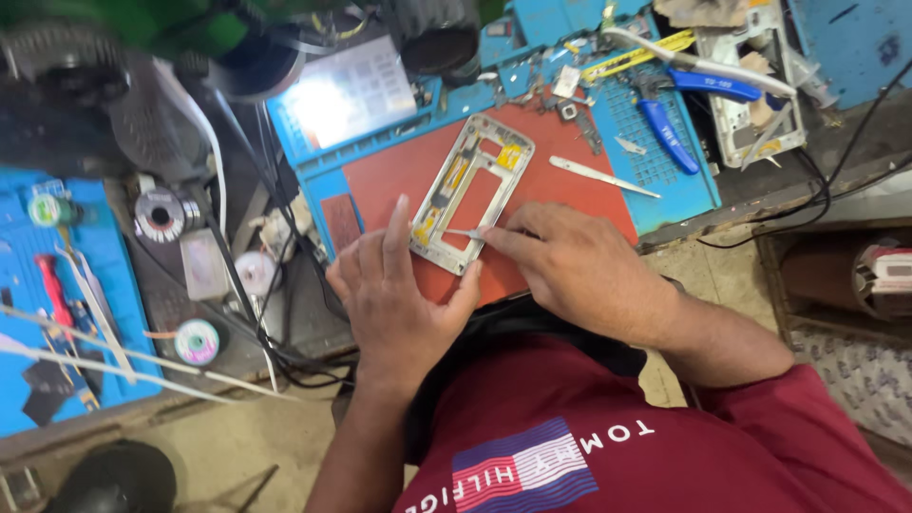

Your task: The person uses tweezers to remove small components and adhesive residue from a disassembled smartphone frame. They repeatedly scrape and lift parts from the interior of the frame while holding it steady with the other hand.

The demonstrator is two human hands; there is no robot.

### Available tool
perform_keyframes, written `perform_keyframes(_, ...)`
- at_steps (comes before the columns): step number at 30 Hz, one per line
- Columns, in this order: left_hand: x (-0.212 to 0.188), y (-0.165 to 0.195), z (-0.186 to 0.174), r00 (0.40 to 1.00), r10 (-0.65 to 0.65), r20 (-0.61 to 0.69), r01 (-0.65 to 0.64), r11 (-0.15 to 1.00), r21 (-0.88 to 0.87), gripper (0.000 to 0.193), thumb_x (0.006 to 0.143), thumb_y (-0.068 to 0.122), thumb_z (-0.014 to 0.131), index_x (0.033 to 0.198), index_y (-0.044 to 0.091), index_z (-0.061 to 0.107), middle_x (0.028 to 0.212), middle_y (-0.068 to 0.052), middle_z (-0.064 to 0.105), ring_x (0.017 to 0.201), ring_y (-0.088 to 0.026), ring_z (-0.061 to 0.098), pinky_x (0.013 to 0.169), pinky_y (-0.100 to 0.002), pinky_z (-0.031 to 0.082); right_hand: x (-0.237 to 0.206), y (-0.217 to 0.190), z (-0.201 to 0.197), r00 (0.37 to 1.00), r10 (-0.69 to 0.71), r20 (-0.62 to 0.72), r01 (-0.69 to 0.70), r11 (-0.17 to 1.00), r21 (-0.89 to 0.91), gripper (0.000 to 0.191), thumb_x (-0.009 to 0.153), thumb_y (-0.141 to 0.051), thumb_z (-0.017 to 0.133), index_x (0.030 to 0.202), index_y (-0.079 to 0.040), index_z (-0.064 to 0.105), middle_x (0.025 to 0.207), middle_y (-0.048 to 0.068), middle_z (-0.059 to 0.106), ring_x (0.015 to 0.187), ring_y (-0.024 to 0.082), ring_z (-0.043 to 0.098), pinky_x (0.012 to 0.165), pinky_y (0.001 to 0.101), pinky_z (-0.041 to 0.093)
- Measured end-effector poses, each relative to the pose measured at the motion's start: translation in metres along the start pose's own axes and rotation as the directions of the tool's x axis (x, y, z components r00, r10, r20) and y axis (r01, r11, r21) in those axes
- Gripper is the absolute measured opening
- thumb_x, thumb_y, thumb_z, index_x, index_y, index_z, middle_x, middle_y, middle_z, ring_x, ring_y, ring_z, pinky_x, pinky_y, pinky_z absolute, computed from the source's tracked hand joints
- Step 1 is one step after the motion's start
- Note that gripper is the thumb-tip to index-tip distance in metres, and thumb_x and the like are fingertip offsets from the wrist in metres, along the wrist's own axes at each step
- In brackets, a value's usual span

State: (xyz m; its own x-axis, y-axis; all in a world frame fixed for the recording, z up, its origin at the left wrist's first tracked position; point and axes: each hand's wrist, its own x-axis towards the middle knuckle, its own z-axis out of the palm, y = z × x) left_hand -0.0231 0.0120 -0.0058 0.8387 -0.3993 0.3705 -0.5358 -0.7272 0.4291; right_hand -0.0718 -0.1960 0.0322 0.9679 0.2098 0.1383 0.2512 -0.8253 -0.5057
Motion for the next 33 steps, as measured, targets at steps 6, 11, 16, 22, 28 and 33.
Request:
perform_keyframes(6,0.0028,0.0000,0.0003,1.000,-0.004,0.026,0.003,0.999,0.049,0.087,0.077,0.051,0.083,0.147,0.010,0.051,0.117,-0.012,0.056,0.114,-0.032,0.054,0.101,-0.051,0.037,0.0010,0.0020,0.0001,1.000,-0.001,0.021,0.001,1.000,-0.003,0.043,0.081,-0.003,0.065,0.124,-0.006,0.070,0.098,0.011,0.068,0.092,0.032,0.068,0.078,0.0457,0.056)
perform_keyframes(11,0.0020,-0.0023,0.0006,0.999,0.032,0.038,-0.033,0.999,0.039,0.087,0.078,0.049,0.083,0.147,0.007,0.053,0.120,-0.011,0.055,0.116,-0.032,0.052,0.103,-0.052,0.037,0.0002,0.0021,-0.0022,0.999,-0.014,0.048,0.013,0.999,0.035,0.034,0.085,-0.006,0.065,0.119,-0.006,0.070,0.102,0.011,0.069,0.092,0.033,0.069,0.077,0.0454,0.056)
perform_keyframes(16,0.0020,-0.0028,-0.0007,0.997,0.052,0.056,-0.054,0.998,0.037,0.087,0.076,0.050,0.084,0.145,0.006,0.055,0.120,-0.010,0.053,0.115,-0.032,0.051,0.102,-0.052,0.036,-0.0030,0.0002,-0.0044,0.997,0.017,0.077,-0.022,0.997,0.074,0.034,0.087,-0.008,0.066,0.121,-0.006,0.070,0.101,0.012,0.066,0.086,0.031,0.068,0.073,0.0437,0.056)
perform_keyframes(22,0.0026,-0.0009,0.0001,0.998,0.051,0.040,-0.053,0.998,0.041,0.083,0.074,0.052,0.085,0.140,0.009,0.059,0.120,-0.010,0.052,0.116,-0.031,0.050,0.102,-0.051,0.035,-0.0044,0.0009,-0.0023,1.000,-0.023,0.002,0.023,0.998,-0.055,0.040,0.085,-0.006,0.066,0.125,-0.007,0.070,0.101,0.009,0.067,0.091,0.030,0.067,0.076,0.0430,0.055)
perform_keyframes(28,0.0008,-0.0006,0.0015,0.999,0.019,0.036,-0.020,0.999,0.035,0.081,0.073,0.052,0.086,0.139,0.011,0.060,0.117,-0.007,0.052,0.114,-0.029,0.049,0.101,-0.052,0.035,-0.0071,0.0025,-0.0020,0.999,-0.019,0.030,0.021,0.997,-0.079,0.050,0.078,-0.002,0.065,0.128,-0.009,0.069,0.105,0.009,0.069,0.095,0.030,0.068,0.077,0.0432,0.056)
perform_keyframes(33,0.0016,-0.0006,0.0000,0.999,0.038,0.032,-0.038,0.999,0.022,0.082,0.074,0.052,0.087,0.140,0.012,0.060,0.115,-0.007,0.052,0.113,-0.029,0.049,0.102,-0.052,0.035,-0.0063,0.0015,-0.0038,0.999,-0.038,-0.004,0.038,0.999,0.001,0.043,0.084,-0.005,0.066,0.126,-0.010,0.069,0.112,0.009,0.068,0.094,0.030,0.070,0.078,0.0418,0.058)
